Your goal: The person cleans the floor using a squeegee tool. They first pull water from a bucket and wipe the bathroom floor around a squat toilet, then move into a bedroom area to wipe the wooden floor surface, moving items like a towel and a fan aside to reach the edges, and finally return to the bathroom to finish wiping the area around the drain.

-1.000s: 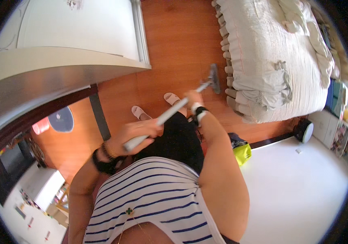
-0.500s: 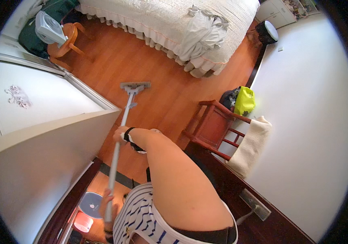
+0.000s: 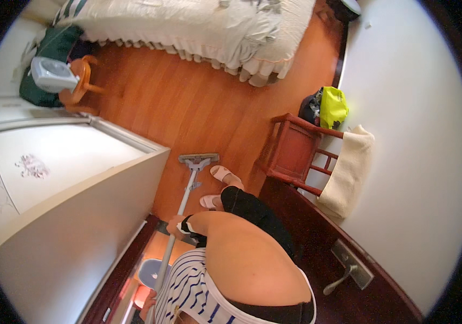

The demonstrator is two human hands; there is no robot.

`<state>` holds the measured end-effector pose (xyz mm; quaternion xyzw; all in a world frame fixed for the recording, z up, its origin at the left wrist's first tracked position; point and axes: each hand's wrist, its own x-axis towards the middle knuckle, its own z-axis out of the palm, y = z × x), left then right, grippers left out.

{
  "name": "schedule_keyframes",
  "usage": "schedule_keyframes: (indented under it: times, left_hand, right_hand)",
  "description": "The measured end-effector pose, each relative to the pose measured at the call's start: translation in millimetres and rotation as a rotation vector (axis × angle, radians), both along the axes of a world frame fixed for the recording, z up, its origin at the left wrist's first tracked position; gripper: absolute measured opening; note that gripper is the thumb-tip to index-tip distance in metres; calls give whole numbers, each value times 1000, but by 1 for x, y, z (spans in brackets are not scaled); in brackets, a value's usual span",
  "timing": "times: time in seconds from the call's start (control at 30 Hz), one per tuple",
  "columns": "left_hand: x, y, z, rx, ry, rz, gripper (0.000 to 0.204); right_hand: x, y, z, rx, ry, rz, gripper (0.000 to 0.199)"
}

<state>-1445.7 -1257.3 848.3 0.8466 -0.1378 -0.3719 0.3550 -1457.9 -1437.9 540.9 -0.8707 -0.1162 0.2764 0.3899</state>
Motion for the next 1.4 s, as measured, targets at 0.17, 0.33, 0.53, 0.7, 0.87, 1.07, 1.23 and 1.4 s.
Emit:
schedule_keyframes:
  times: [0.17, 0.33, 0.53, 0.7, 0.87, 1.07, 1.23, 1.4]
  left_hand:
    - [37, -72, -32, -350, 78, -299, 19]
    - [18, -154, -114, -585, -26, -737, 13]
    - [34, -51, -93, -478, 6, -586, 14]
    - [12, 130, -55, -331, -50, -203, 11]
    - [-35, 250, 16, -71, -136, 101, 11]
    - [-100, 309, 13, -122, -155, 508, 12]
    - [-186, 297, -63, -162, -234, 648, 20]
    - [-232, 344, -22, 56, 255, 645, 22]
  right_hand:
    - [-31, -108, -5, -174, 112, -314, 7]
    - [-88, -193, -62, -375, 153, -495, 13]
    - [-52, -81, -77, -225, 44, -469, 13]
    - [-9, 109, -104, -132, -344, -325, 16]
    - [5, 296, -18, 169, -129, 33, 12]
    - [25, 345, 4, 61, -126, 506, 10]
    - [6, 346, -64, 10, -111, 732, 14]
    - [-96, 366, -39, 175, -76, 701, 14]
